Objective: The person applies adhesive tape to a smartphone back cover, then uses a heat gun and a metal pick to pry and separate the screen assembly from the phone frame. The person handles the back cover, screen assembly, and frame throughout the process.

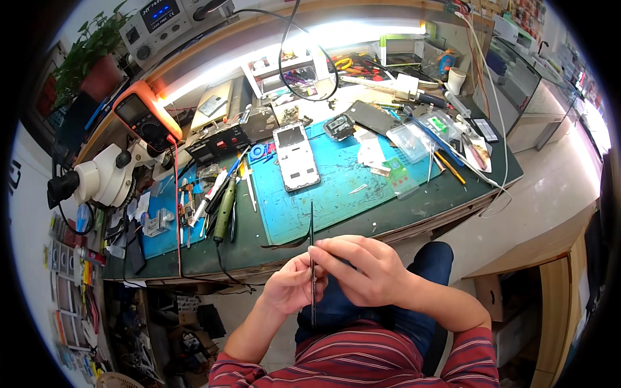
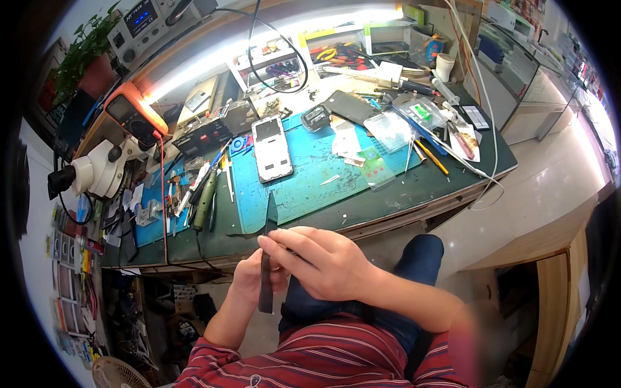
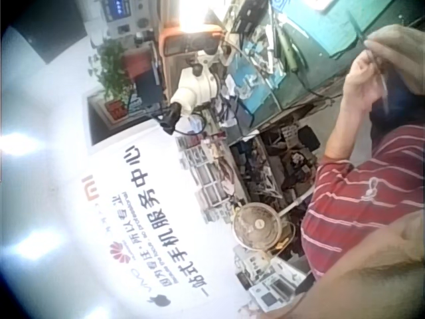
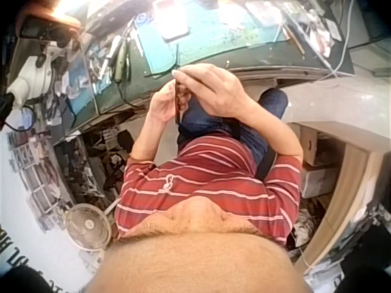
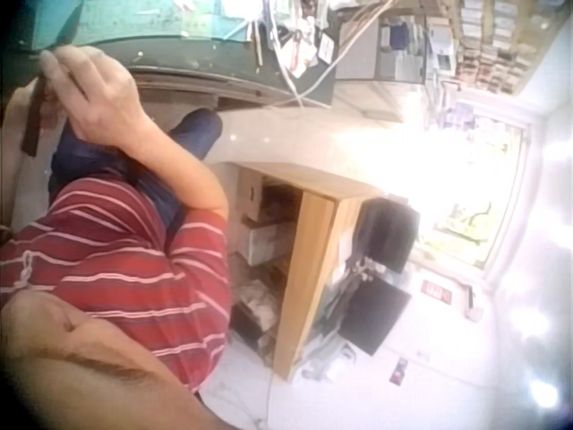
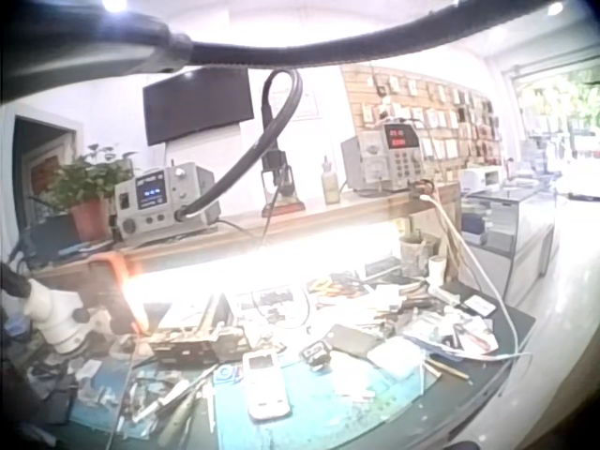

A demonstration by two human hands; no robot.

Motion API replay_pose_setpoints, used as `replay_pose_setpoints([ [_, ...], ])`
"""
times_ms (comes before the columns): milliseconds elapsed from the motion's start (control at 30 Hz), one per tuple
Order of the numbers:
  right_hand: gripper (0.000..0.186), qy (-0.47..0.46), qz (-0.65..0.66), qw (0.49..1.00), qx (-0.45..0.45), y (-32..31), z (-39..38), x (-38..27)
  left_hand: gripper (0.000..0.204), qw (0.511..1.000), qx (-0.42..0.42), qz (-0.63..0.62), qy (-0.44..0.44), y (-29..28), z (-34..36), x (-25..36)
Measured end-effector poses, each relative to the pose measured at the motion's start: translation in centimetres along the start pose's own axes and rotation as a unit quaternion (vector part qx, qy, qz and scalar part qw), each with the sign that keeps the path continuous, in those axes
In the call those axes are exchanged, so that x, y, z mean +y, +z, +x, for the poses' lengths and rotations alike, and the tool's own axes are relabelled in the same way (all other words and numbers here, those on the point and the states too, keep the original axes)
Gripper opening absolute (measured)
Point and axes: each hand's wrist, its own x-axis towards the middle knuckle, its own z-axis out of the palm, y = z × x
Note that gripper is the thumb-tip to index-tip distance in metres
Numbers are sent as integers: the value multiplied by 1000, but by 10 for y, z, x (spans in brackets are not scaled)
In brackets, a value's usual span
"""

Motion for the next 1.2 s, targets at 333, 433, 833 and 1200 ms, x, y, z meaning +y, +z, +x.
replay_pose_setpoints([
  [333,48,-19,25,999,11,-5,-3,-12,33,999,-33,-29,28,5,4,5],
  [433,46,-35,29,999,18,-6,-5,-15,32,998,-15,-25,48,0,5,7],
  [833,49,114,94,988,41,-27,-20,10,30,951,161,212,159,30,7,13],
  [1200,73,84,-22,993,-77,-33,-17,14,28,888,232,336,210,51,7,5],
])
